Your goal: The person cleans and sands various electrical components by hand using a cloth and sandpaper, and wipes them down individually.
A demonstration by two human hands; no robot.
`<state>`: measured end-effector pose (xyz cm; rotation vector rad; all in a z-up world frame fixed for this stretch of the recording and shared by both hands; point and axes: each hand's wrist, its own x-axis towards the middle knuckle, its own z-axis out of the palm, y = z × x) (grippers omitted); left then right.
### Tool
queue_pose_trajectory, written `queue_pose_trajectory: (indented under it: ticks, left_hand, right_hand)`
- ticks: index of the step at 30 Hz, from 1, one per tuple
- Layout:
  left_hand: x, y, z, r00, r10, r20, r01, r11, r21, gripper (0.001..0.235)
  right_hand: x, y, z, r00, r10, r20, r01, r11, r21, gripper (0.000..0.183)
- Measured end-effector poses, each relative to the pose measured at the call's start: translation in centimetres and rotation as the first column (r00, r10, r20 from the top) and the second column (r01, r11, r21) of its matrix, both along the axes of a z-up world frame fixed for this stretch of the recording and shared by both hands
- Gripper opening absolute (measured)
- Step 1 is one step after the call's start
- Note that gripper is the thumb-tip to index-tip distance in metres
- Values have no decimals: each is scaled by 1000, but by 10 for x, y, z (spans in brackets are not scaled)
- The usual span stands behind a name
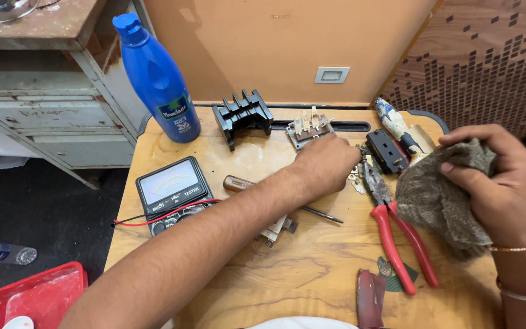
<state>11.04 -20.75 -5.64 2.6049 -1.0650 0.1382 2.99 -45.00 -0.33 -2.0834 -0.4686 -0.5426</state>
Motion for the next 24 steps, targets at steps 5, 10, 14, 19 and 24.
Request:
queue_pose_trajectory:
  ticks: [5, 10, 14, 19, 24]
  left_hand:
    - [6, 6, 13, 999, 18, -49, -23, 996, -92, 18]
    - [-25, 53, 30, 998, 60, 15, -55, 976, -212, 13]
    - [-85, 85, 28, 996, 88, 0, -86, 978, -192, 12]
    - [-119, 103, 25, 998, 67, -22, -70, 976, -205, 34]
    - [-124, 108, 12, 996, 63, 57, -52, 984, -171, 31]
  right_hand:
    - [1, 14, 3, 982, 14, -190, -35, 994, -107, 38]
    - [10, 39, 17, 870, 114, -480, -190, 975, -113, 53]
    - [27, 81, 3, 961, 93, -261, -191, 905, -381, 57]
    - [28, 133, -34, 983, 140, -121, -185, 783, -593, 27]
    - [19, 119, -36, 943, 327, -61, -283, 691, -665, 47]
